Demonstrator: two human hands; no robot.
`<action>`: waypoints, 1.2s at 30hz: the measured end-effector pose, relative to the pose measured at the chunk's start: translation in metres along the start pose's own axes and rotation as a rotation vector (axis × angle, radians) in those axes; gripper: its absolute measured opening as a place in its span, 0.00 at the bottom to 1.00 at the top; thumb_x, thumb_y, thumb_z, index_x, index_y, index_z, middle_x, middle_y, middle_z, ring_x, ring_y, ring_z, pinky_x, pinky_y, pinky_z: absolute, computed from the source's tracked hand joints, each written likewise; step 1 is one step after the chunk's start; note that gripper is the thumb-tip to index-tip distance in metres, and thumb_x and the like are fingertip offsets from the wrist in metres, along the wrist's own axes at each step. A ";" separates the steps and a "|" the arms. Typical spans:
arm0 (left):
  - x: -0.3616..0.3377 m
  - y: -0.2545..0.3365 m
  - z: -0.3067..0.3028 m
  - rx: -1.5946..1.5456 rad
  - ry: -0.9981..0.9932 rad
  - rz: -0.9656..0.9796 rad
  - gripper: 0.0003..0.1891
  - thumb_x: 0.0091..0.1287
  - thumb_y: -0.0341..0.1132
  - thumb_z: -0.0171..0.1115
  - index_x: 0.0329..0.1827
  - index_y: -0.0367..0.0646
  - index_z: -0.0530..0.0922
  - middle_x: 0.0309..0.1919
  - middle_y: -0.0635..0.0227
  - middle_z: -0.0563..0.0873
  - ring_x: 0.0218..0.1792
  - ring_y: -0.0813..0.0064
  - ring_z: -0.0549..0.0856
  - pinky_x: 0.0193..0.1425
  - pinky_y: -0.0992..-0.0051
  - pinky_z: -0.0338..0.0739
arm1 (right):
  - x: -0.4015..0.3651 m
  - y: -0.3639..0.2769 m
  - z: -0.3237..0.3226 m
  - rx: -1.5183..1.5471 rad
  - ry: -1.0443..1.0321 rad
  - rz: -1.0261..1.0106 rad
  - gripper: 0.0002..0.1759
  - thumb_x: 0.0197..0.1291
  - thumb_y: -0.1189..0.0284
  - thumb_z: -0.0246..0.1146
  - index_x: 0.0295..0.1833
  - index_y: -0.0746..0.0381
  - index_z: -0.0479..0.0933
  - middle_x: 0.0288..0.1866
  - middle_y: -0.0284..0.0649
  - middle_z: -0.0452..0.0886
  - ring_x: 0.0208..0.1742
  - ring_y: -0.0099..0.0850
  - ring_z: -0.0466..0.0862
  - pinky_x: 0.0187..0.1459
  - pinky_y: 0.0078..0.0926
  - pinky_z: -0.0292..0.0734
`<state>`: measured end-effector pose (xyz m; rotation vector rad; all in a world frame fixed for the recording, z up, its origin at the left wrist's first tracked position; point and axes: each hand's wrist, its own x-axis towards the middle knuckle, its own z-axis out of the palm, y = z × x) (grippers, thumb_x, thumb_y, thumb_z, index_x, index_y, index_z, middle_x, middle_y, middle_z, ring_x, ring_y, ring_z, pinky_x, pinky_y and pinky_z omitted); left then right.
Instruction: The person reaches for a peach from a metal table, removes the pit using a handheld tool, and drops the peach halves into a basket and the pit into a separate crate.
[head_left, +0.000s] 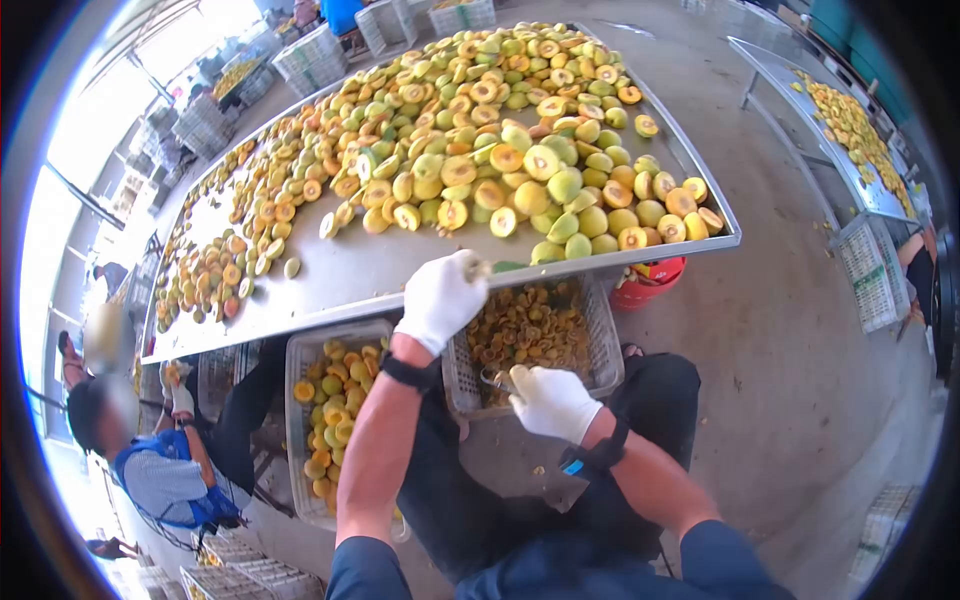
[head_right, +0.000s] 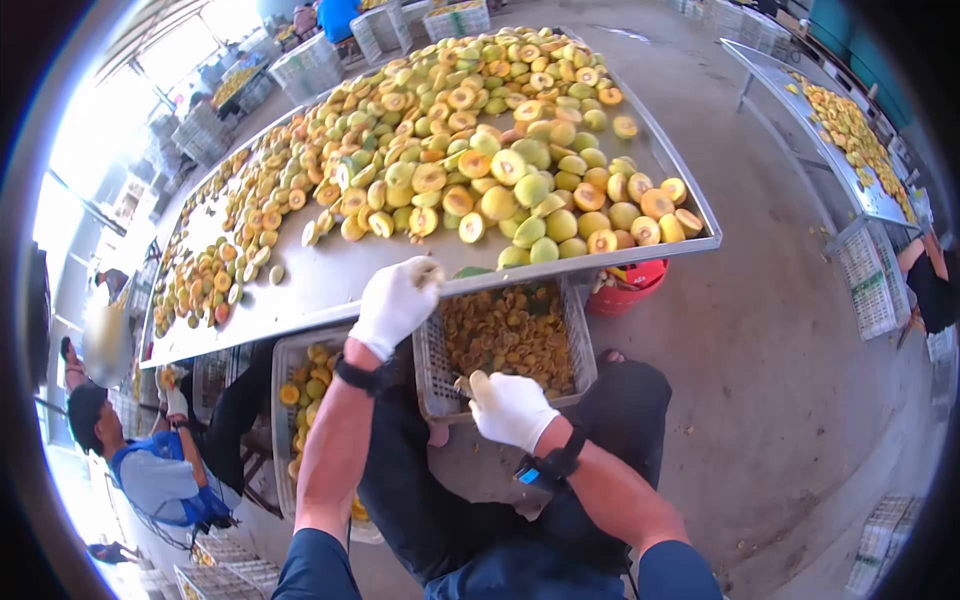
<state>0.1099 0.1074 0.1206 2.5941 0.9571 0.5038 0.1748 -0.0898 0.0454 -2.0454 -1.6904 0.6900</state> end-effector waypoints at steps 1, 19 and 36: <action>0.016 0.015 0.012 -0.036 0.017 0.041 0.13 0.66 0.44 0.61 0.41 0.45 0.85 0.32 0.53 0.87 0.37 0.51 0.87 0.43 0.59 0.80 | -0.001 0.001 -0.002 0.013 0.026 0.002 0.13 0.61 0.64 0.61 0.44 0.63 0.74 0.32 0.52 0.83 0.33 0.53 0.85 0.37 0.50 0.80; 0.056 0.011 0.056 -1.152 -0.294 -0.512 0.22 0.73 0.43 0.60 0.60 0.34 0.74 0.47 0.59 0.84 0.34 0.70 0.87 0.32 0.74 0.83 | -0.015 0.026 -0.007 0.036 0.129 0.049 0.11 0.62 0.66 0.57 0.43 0.62 0.75 0.32 0.51 0.84 0.33 0.51 0.86 0.35 0.50 0.81; -0.149 0.010 0.015 -0.774 0.005 0.082 0.37 0.48 0.22 0.70 0.67 0.39 0.70 0.57 0.57 0.81 0.60 0.63 0.79 0.64 0.68 0.74 | -0.016 -0.019 -0.023 1.627 -0.166 0.343 0.13 0.68 0.65 0.59 0.55 0.55 0.75 0.29 0.31 0.74 0.19 0.14 0.65 0.17 0.12 0.59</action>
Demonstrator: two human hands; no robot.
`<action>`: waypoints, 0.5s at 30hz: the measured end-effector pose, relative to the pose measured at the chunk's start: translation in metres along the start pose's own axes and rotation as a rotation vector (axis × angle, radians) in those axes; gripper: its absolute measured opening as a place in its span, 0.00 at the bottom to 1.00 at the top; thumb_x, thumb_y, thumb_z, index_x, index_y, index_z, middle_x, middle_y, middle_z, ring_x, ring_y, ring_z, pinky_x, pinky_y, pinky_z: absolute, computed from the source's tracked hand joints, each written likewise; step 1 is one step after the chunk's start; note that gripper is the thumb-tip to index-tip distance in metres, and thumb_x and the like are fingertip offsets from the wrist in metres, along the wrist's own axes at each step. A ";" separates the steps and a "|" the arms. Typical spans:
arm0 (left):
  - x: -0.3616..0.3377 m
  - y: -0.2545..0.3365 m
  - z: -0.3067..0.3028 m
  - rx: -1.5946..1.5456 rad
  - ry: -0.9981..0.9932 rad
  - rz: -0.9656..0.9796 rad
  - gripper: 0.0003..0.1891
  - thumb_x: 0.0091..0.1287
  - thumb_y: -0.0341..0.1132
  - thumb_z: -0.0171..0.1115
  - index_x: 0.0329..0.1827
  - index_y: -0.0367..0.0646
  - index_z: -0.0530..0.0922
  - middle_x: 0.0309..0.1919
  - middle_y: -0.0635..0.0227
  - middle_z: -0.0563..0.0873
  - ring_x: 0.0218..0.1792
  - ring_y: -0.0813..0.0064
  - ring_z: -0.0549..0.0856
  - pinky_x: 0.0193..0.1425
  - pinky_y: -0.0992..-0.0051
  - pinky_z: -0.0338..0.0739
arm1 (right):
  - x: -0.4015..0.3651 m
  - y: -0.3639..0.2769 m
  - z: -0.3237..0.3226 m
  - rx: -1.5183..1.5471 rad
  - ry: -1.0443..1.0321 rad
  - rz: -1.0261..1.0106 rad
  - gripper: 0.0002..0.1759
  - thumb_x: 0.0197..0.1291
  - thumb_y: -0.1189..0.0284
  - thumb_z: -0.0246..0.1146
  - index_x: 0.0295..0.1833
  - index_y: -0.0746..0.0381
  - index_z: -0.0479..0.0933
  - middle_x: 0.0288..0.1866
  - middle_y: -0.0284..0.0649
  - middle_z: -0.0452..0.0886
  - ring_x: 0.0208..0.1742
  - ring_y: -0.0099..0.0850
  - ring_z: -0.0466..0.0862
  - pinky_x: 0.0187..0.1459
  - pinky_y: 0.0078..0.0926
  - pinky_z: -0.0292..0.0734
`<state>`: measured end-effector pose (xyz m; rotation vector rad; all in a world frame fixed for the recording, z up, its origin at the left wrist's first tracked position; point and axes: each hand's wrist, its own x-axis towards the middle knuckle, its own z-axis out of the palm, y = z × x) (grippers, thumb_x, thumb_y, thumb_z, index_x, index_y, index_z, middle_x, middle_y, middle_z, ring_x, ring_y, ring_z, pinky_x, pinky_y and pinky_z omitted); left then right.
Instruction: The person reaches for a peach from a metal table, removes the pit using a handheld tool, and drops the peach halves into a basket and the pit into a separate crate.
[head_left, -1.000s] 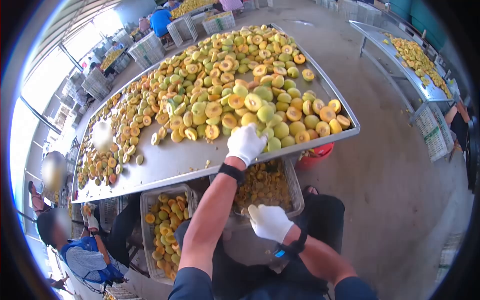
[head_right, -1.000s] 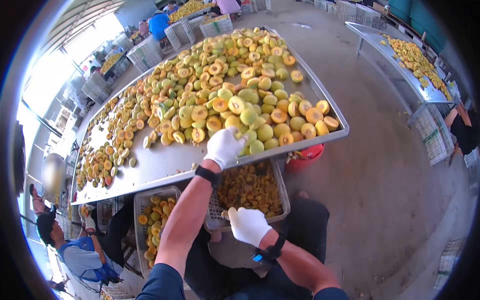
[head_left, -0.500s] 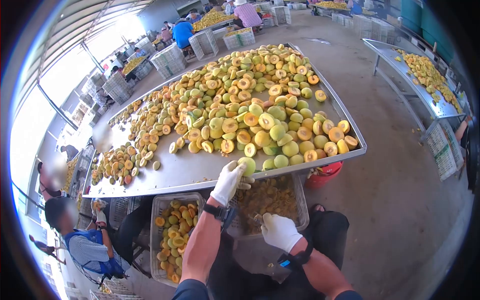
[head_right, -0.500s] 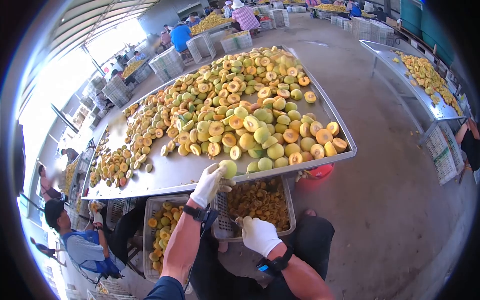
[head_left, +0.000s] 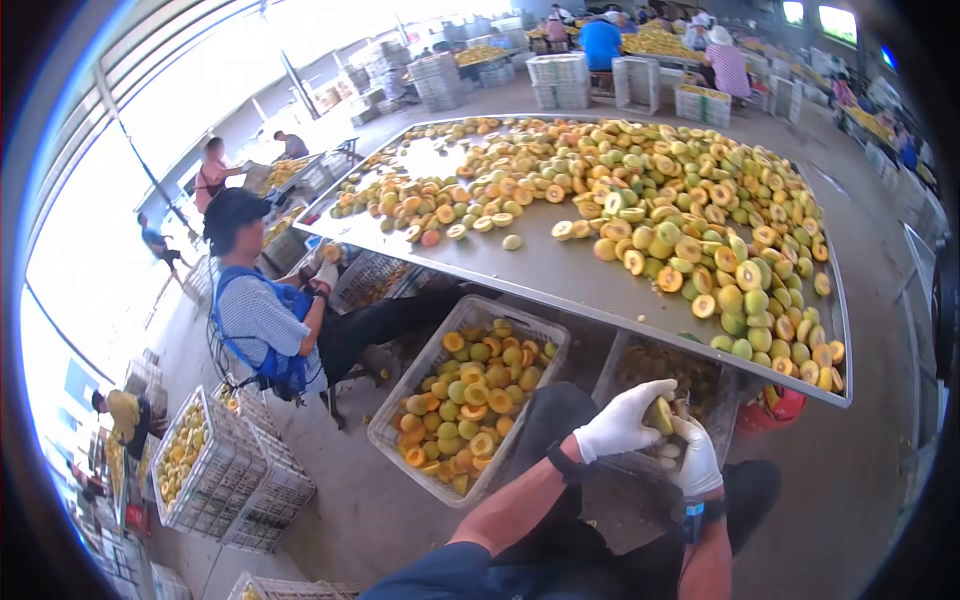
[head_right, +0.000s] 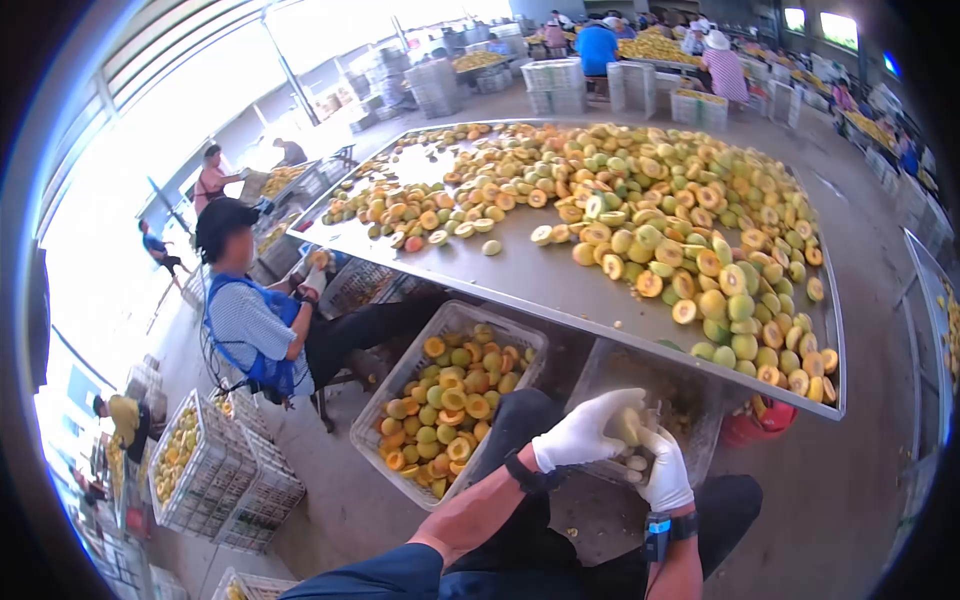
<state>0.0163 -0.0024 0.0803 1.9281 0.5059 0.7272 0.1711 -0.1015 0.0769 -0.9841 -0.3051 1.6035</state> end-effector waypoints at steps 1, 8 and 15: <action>-0.002 0.003 -0.003 -0.186 -0.004 -0.049 0.41 0.50 0.22 0.70 0.72 0.39 0.66 0.60 0.59 0.80 0.63 0.67 0.78 0.66 0.70 0.73 | -0.004 0.000 0.010 0.069 -0.018 -0.020 0.11 0.69 0.66 0.58 0.54 0.54 0.75 0.30 0.29 0.74 0.19 0.14 0.65 0.18 0.11 0.58; -0.012 -0.032 0.008 -0.742 0.019 -0.230 0.35 0.75 0.52 0.55 0.78 0.42 0.58 0.66 0.68 0.73 0.64 0.78 0.72 0.68 0.75 0.67 | 0.004 0.004 0.053 -0.080 0.094 -0.183 0.09 0.71 0.64 0.59 0.51 0.54 0.76 0.30 0.25 0.73 0.19 0.11 0.67 0.16 0.10 0.59; -0.007 -0.050 0.025 -0.789 0.257 -0.205 0.24 0.78 0.53 0.50 0.63 0.41 0.73 0.51 0.68 0.81 0.52 0.78 0.78 0.56 0.74 0.76 | 0.009 0.016 0.057 -0.556 0.187 -0.242 0.13 0.74 0.57 0.54 0.46 0.55 0.74 0.24 0.25 0.72 0.16 0.12 0.67 0.14 0.10 0.59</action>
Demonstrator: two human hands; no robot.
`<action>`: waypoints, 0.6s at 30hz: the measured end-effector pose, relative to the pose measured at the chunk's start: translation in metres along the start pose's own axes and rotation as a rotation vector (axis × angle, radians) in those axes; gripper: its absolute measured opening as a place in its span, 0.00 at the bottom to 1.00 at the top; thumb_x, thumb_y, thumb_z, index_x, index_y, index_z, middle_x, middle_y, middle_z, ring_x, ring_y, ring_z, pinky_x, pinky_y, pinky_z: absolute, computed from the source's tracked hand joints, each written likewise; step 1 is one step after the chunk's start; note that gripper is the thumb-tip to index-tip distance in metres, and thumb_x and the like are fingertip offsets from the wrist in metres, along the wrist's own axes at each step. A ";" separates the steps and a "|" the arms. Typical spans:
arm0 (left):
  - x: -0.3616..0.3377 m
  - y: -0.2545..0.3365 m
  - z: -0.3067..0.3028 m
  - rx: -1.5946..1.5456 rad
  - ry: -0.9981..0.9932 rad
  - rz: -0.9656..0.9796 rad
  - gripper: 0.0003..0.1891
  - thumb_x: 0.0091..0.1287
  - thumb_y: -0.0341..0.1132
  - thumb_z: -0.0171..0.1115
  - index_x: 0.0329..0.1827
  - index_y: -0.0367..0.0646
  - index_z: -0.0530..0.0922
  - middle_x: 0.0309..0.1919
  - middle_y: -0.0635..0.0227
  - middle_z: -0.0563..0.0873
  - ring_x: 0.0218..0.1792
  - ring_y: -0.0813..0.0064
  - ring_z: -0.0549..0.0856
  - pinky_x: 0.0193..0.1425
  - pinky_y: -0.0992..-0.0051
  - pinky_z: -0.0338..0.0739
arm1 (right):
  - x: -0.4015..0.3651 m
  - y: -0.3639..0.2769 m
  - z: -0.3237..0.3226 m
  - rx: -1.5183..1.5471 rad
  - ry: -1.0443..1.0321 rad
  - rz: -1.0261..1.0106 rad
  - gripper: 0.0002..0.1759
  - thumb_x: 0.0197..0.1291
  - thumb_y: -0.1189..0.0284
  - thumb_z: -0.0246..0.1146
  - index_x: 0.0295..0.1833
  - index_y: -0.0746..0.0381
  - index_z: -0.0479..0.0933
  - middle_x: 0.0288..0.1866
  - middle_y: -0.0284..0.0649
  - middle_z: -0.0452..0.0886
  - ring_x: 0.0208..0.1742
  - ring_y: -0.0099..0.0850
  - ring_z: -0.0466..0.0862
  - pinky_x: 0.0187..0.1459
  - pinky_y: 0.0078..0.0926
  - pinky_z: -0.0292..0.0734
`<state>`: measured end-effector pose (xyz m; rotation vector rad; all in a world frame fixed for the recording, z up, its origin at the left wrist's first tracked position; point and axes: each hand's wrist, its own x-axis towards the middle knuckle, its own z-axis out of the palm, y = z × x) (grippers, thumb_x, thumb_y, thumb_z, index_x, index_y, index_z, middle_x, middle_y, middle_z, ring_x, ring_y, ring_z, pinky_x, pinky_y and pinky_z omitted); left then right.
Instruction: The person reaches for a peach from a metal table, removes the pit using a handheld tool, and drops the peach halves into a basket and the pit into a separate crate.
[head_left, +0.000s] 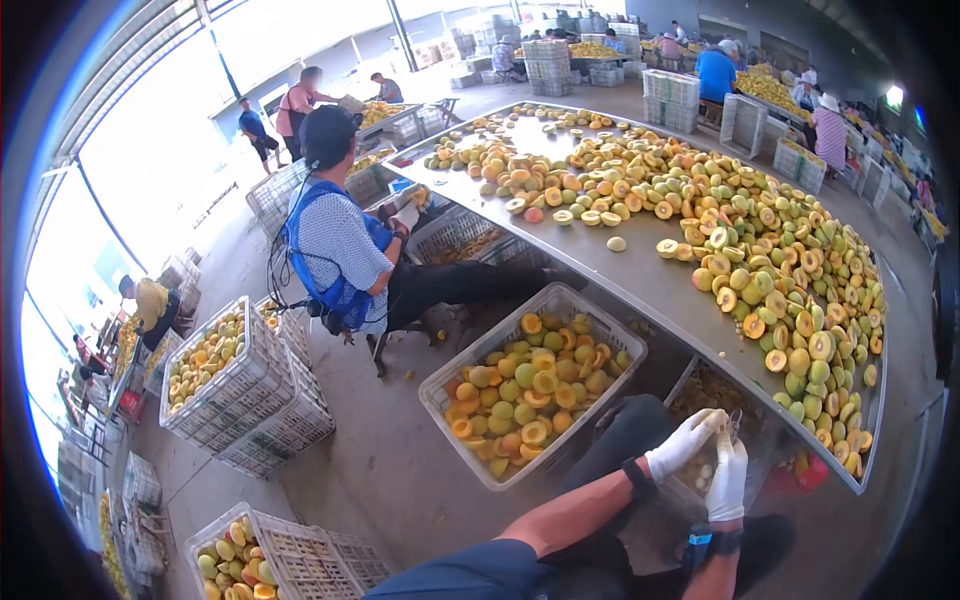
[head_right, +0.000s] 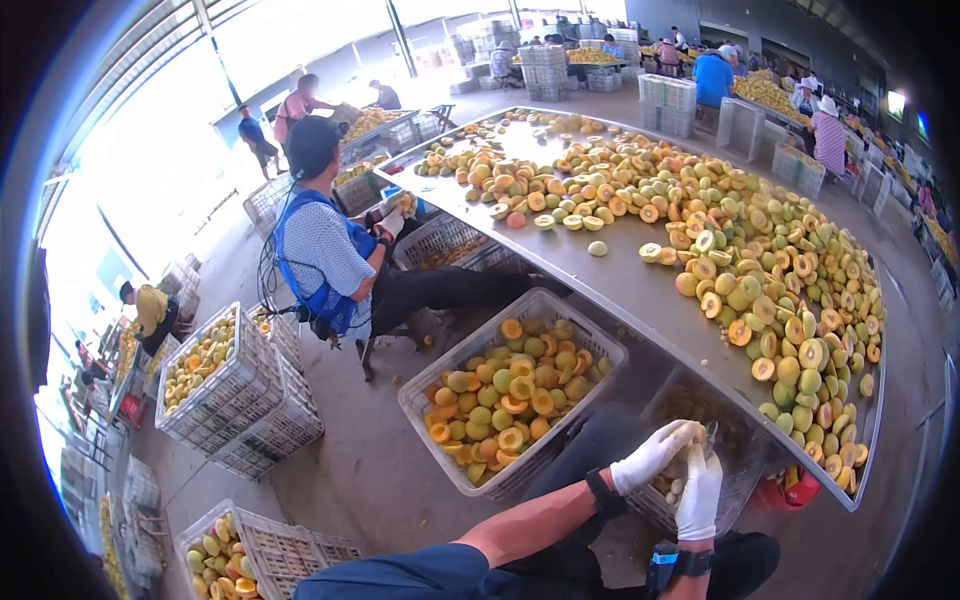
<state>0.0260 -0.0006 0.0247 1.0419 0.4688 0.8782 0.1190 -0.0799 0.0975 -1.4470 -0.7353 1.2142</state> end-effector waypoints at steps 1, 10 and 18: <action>-0.003 0.008 0.000 -0.253 -0.028 -0.119 0.21 0.77 0.51 0.51 0.53 0.41 0.76 0.42 0.70 0.82 0.44 0.78 0.80 0.51 0.74 0.77 | -0.001 0.003 0.000 -0.050 0.023 -0.010 0.14 0.74 0.56 0.53 0.44 0.55 0.74 0.22 0.26 0.71 0.14 0.12 0.66 0.13 0.11 0.59; -0.008 0.034 0.004 -0.575 0.101 -0.210 0.24 0.75 0.53 0.46 0.56 0.41 0.75 0.33 0.54 0.85 0.22 0.69 0.80 0.24 0.75 0.74 | -0.014 0.027 -0.027 -0.418 0.079 -0.502 0.12 0.69 0.75 0.57 0.55 0.62 0.75 0.26 0.28 0.73 0.20 0.16 0.70 0.21 0.17 0.67; -0.012 0.042 0.001 -0.516 -0.069 -0.195 0.31 0.69 0.52 0.50 0.63 0.33 0.72 0.45 0.46 0.84 0.24 0.70 0.80 0.19 0.80 0.64 | -0.038 0.001 -0.018 -0.489 0.115 -0.191 0.14 0.63 0.72 0.60 0.50 0.67 0.70 0.26 0.51 0.79 0.25 0.43 0.83 0.25 0.39 0.78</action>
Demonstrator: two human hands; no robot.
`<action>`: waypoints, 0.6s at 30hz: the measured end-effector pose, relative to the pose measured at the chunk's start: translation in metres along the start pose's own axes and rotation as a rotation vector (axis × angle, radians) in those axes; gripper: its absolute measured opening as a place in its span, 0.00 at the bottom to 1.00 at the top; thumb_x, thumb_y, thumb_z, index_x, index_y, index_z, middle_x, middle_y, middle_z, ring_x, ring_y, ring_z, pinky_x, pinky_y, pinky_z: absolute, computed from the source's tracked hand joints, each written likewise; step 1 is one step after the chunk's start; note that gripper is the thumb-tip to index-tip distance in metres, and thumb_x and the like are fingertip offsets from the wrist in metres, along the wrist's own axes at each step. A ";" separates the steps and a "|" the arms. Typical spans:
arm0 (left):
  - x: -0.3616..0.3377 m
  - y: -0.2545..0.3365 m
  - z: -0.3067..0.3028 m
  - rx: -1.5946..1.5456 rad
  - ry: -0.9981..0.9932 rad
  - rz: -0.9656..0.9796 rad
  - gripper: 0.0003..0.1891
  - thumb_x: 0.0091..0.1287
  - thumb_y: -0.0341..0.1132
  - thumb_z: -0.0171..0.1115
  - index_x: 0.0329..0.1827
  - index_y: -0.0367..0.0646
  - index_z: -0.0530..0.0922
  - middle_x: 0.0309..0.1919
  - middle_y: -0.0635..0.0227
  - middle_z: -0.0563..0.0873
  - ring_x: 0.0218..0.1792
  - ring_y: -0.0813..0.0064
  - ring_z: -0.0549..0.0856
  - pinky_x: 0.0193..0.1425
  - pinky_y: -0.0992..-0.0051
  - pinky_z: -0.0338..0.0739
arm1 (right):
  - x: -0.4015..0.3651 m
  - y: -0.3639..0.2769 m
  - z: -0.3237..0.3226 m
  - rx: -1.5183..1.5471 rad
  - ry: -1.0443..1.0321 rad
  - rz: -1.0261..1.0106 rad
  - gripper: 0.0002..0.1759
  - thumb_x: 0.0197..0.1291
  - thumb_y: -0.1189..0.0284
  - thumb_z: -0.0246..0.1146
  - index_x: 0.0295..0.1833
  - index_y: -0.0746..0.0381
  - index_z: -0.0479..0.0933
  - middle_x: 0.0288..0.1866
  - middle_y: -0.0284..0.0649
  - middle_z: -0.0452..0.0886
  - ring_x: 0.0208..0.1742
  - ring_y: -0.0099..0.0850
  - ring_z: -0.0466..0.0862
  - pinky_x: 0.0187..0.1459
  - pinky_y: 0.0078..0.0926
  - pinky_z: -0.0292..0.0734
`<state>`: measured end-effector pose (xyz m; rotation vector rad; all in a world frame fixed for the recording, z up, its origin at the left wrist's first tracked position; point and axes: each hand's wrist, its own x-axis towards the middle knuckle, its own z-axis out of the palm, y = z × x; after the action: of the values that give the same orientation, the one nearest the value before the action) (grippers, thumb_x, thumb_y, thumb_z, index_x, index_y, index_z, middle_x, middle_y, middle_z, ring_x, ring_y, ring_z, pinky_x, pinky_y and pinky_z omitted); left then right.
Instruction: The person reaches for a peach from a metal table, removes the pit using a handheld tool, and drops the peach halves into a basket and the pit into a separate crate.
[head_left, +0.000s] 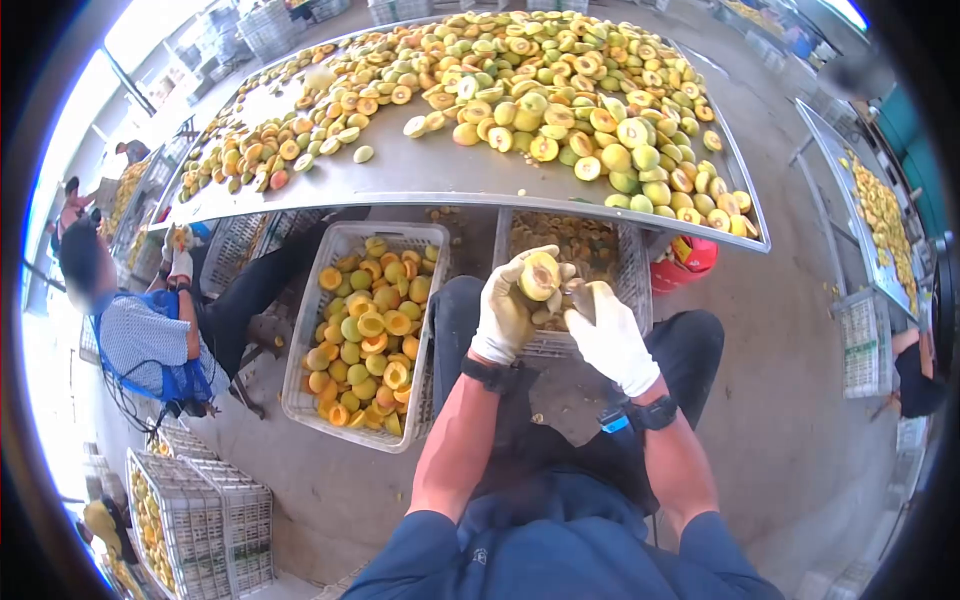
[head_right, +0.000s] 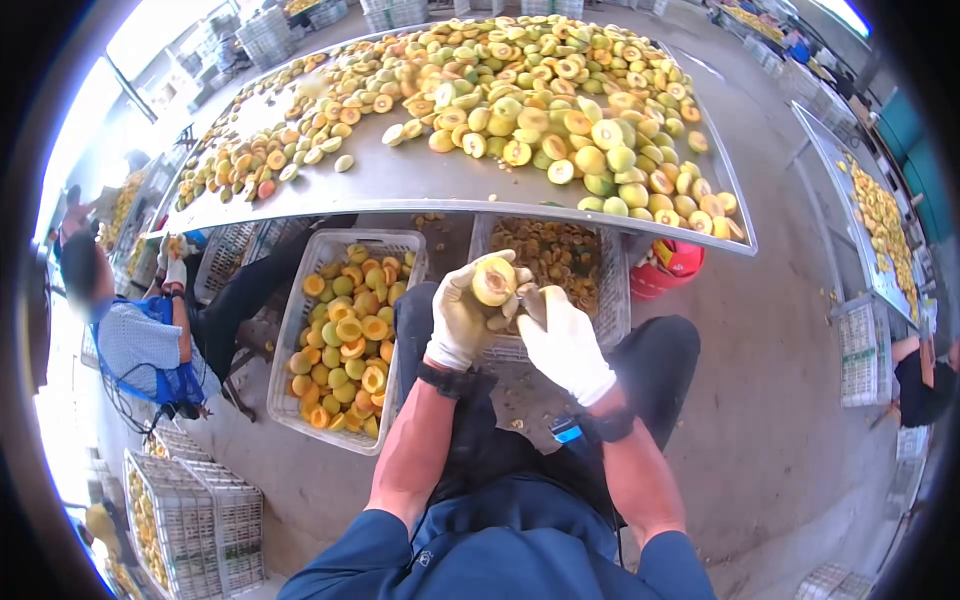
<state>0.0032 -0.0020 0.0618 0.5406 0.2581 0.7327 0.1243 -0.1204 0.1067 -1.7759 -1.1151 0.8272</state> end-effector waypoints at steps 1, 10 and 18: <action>0.001 0.001 0.001 -0.009 -0.008 -0.029 0.30 0.70 0.52 0.49 0.63 0.33 0.72 0.44 0.47 0.84 0.25 0.70 0.80 0.19 0.80 0.65 | 0.005 0.014 0.006 -0.226 0.100 -0.288 0.14 0.63 0.72 0.60 0.49 0.68 0.69 0.28 0.54 0.79 0.27 0.49 0.83 0.28 0.43 0.78; -0.003 -0.001 -0.005 0.264 -0.005 0.070 0.29 0.75 0.55 0.46 0.58 0.35 0.77 0.39 0.57 0.86 0.28 0.76 0.82 0.28 0.85 0.74 | 0.000 0.011 0.011 -0.234 0.081 -0.317 0.15 0.65 0.69 0.59 0.49 0.70 0.69 0.31 0.61 0.80 0.36 0.60 0.82 0.37 0.52 0.76; 0.003 -0.007 -0.006 0.089 0.167 -0.093 0.33 0.76 0.57 0.41 0.49 0.32 0.81 0.33 0.57 0.86 0.35 0.67 0.86 0.41 0.74 0.82 | 0.004 0.009 0.021 -0.172 -0.054 -0.165 0.17 0.69 0.66 0.57 0.50 0.70 0.70 0.29 0.57 0.80 0.29 0.50 0.82 0.31 0.45 0.75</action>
<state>0.0066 -0.0019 0.0532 0.5486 0.4701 0.6795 0.1114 -0.1118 0.0895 -1.7807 -1.3843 0.7010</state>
